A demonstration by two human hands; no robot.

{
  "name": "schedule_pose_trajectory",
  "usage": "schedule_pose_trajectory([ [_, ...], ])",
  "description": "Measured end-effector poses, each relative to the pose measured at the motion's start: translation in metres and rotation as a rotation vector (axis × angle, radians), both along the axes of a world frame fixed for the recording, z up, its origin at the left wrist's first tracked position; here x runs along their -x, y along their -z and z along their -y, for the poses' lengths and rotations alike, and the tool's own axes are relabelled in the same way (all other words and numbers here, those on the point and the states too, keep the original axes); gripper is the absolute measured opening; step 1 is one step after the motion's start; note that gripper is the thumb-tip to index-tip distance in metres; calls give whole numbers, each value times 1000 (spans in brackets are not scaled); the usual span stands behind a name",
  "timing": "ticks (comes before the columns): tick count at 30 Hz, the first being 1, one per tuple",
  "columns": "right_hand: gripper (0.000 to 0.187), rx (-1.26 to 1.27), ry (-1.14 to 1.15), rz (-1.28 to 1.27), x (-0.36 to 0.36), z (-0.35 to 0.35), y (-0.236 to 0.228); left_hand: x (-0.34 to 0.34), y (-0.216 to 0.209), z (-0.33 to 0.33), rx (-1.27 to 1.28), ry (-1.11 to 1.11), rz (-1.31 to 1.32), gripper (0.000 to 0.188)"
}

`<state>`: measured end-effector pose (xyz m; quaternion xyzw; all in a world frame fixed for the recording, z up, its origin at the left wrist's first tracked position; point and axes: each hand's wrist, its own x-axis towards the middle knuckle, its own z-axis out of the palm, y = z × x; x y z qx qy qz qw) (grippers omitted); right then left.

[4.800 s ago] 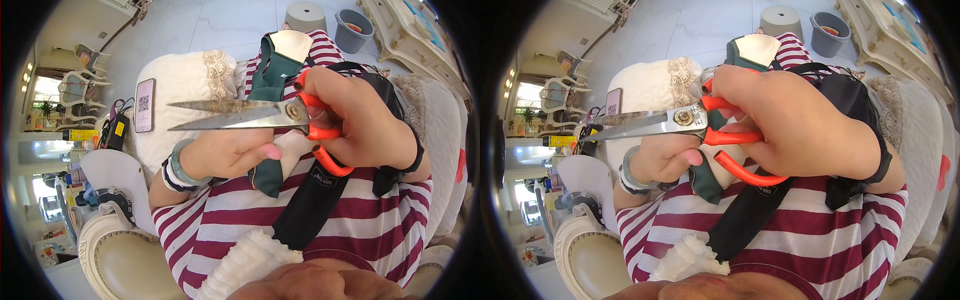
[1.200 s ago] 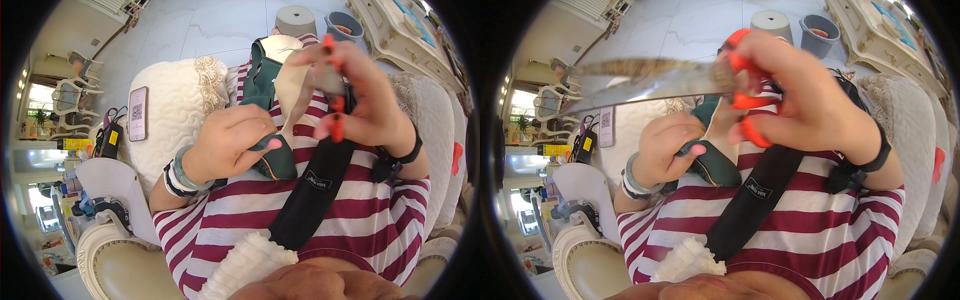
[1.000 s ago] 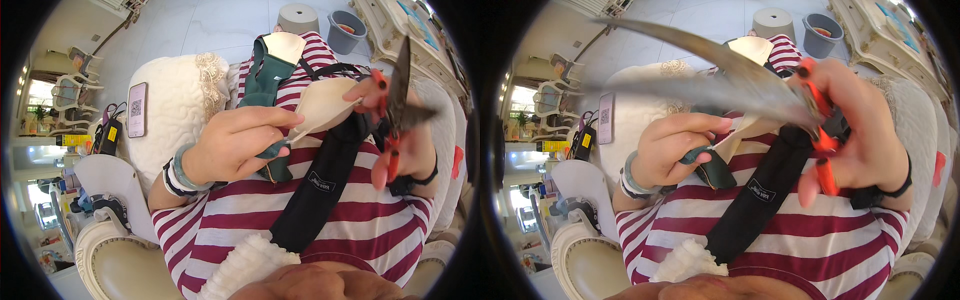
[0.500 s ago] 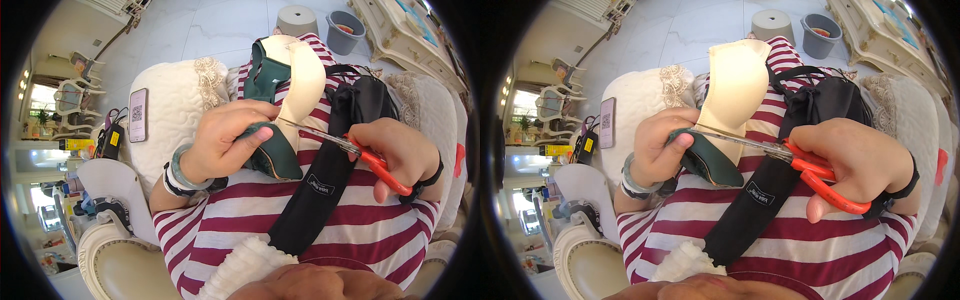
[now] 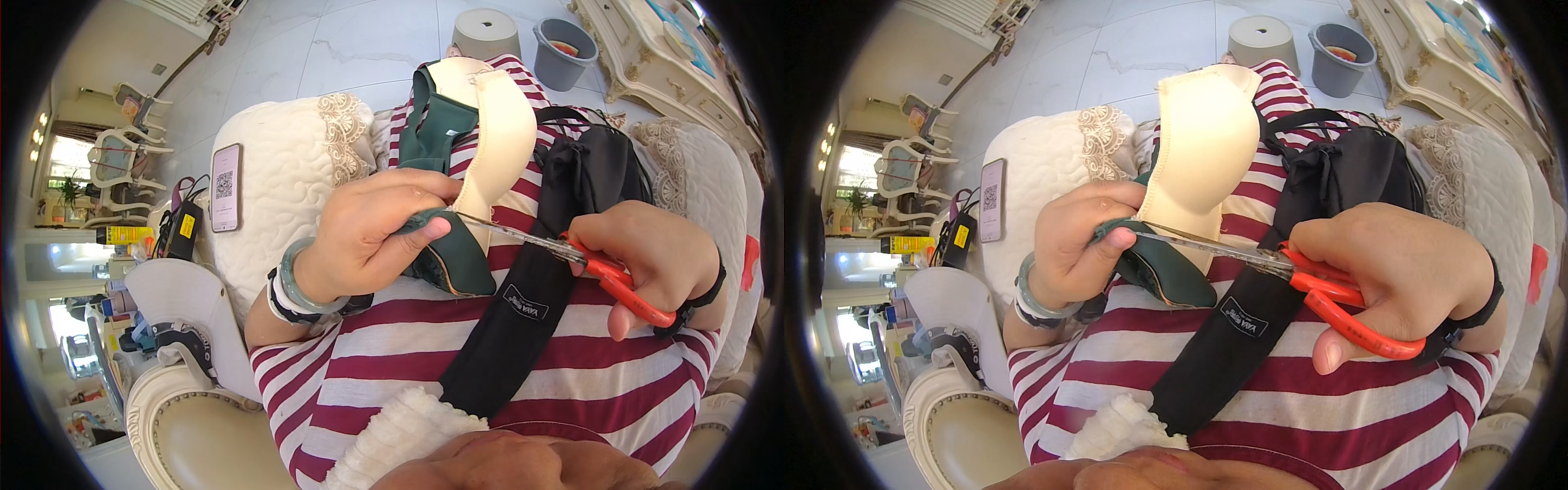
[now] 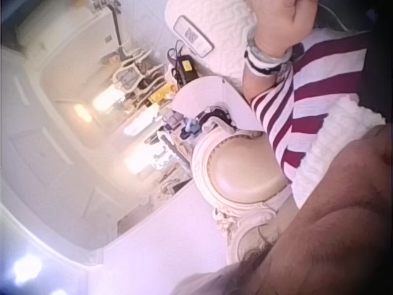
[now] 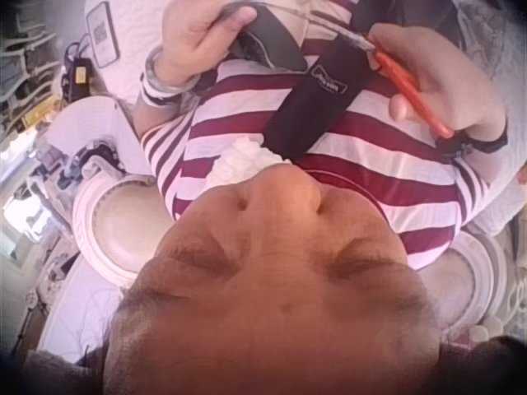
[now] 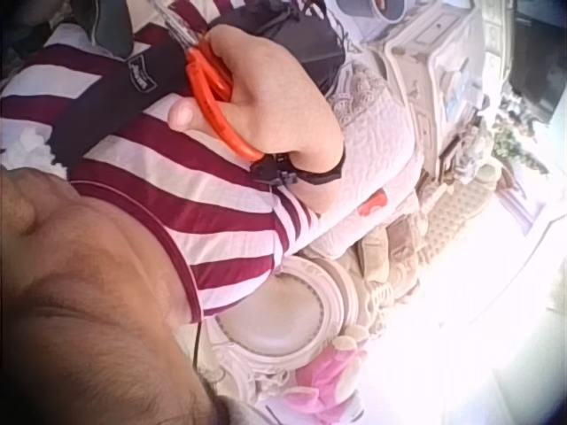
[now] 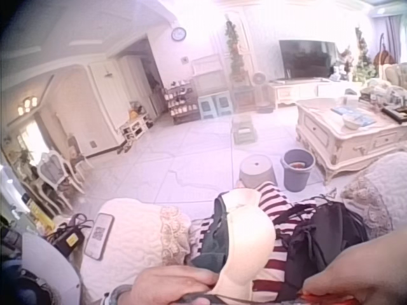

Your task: The person uses shears to cut through the fabric covering and internal padding of a bra to separate the components.

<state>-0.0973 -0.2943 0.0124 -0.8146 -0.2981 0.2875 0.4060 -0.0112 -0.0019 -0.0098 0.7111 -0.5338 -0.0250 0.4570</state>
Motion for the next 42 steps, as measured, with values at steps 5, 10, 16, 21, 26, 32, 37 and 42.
schedule_pose_trajectory([
  [5,79,-30,10,-52,-1,-2,-1,0,-2,1,-5,-6,71,9],
  [10,80,-111,-4,-17,-1,-7,2,0,-1,-1,-27,22,80,11],
  [16,82,-156,32,-39,-2,-11,2,4,-10,-3,-52,-19,116,12],
  [21,85,-245,34,-13,-11,-18,17,1,-6,-2,-130,-41,203,10],
  [26,76,-463,-16,17,-24,-29,15,9,-8,15,-110,118,172,13],
  [32,48,-502,282,612,-51,-38,0,-14,-18,15,-2,184,129,11],
  [37,31,-284,98,499,-69,-49,-10,-6,-14,-1,-267,24,137,10],
  [42,29,-319,185,491,-61,-47,-2,-7,-13,0,-250,-4,163,16],
])
